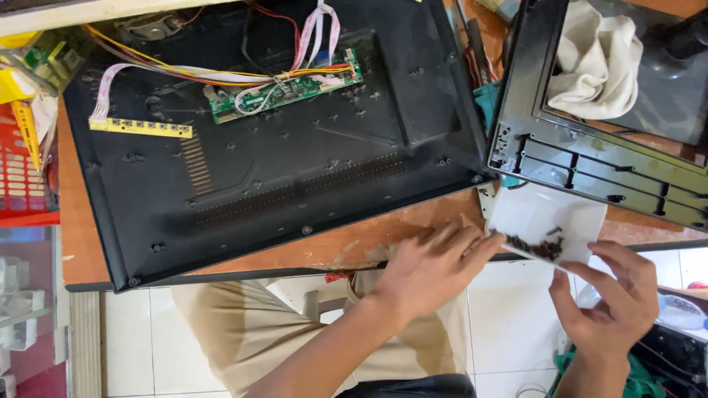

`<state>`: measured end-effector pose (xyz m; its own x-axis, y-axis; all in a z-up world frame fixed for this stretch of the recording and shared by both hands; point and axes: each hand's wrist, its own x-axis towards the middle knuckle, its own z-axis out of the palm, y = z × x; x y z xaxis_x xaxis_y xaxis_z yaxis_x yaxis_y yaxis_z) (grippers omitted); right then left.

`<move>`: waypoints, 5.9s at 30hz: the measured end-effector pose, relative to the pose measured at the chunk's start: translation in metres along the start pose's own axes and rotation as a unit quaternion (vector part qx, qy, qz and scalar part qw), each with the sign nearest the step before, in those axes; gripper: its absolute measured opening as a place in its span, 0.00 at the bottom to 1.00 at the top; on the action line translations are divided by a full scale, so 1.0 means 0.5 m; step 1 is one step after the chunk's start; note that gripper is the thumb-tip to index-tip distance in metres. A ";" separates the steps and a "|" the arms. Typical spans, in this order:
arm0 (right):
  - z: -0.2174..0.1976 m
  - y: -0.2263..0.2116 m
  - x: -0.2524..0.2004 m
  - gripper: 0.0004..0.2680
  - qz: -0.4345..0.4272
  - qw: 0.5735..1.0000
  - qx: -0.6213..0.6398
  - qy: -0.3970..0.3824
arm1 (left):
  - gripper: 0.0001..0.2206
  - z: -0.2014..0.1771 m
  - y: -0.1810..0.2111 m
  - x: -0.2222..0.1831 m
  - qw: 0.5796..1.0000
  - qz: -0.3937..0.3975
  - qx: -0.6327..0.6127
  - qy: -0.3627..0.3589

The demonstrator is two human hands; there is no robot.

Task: Disassembling a monitor and soldering components on its internal circuit board.

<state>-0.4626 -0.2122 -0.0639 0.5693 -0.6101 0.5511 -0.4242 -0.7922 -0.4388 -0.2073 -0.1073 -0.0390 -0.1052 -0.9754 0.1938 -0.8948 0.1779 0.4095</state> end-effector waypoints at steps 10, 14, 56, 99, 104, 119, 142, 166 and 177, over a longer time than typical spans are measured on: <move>0.029 -0.100 0.000 0.02 0.019 1.000 0.012 -0.012 | 0.09 -0.041 -0.031 -0.087 0.985 0.031 0.024 0.168; 0.066 -0.146 0.025 0.01 -0.017 0.998 0.068 0.004 | 0.05 -0.070 -0.058 -0.125 0.981 0.009 0.063 0.181; 0.094 -0.383 0.119 0.01 -0.139 0.989 0.041 -0.005 | 0.15 -0.215 -0.001 -0.167 0.930 -0.154 -0.271 0.196; 0.267 -0.234 0.235 0.03 -0.034 0.991 0.091 0.097 | 0.10 -0.163 -0.317 0.247 0.977 0.012 0.168 0.131; 0.262 -0.240 0.237 0.04 -0.019 0.992 0.093 0.088 | 0.11 -0.183 -0.298 0.234 0.979 0.036 0.154 0.125; 0.265 -0.233 0.233 0.04 -0.010 0.991 0.099 0.089 | 0.12 -0.132 -0.271 0.222 0.983 0.053 0.176 0.017; 0.273 -0.214 0.196 0.04 0.090 0.967 0.093 0.219 | 0.09 -0.260 -0.332 0.149 0.987 -0.021 -0.127 0.092; 0.267 -0.155 0.167 0.06 0.332 0.830 0.281 0.350 | 0.13 -0.068 -0.295 0.313 0.964 -0.002 0.263 0.034; 0.265 -0.153 0.170 0.06 0.345 0.811 0.316 0.352 | 0.10 -0.074 -0.280 0.292 0.961 0.043 0.274 0.019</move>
<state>-0.2884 -0.2013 -0.0776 -0.2865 -0.9388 0.1912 0.1008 -0.2280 -0.9684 -0.0811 -0.2700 -0.0349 -0.1819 -0.9527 0.2434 -0.9787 0.1515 -0.1384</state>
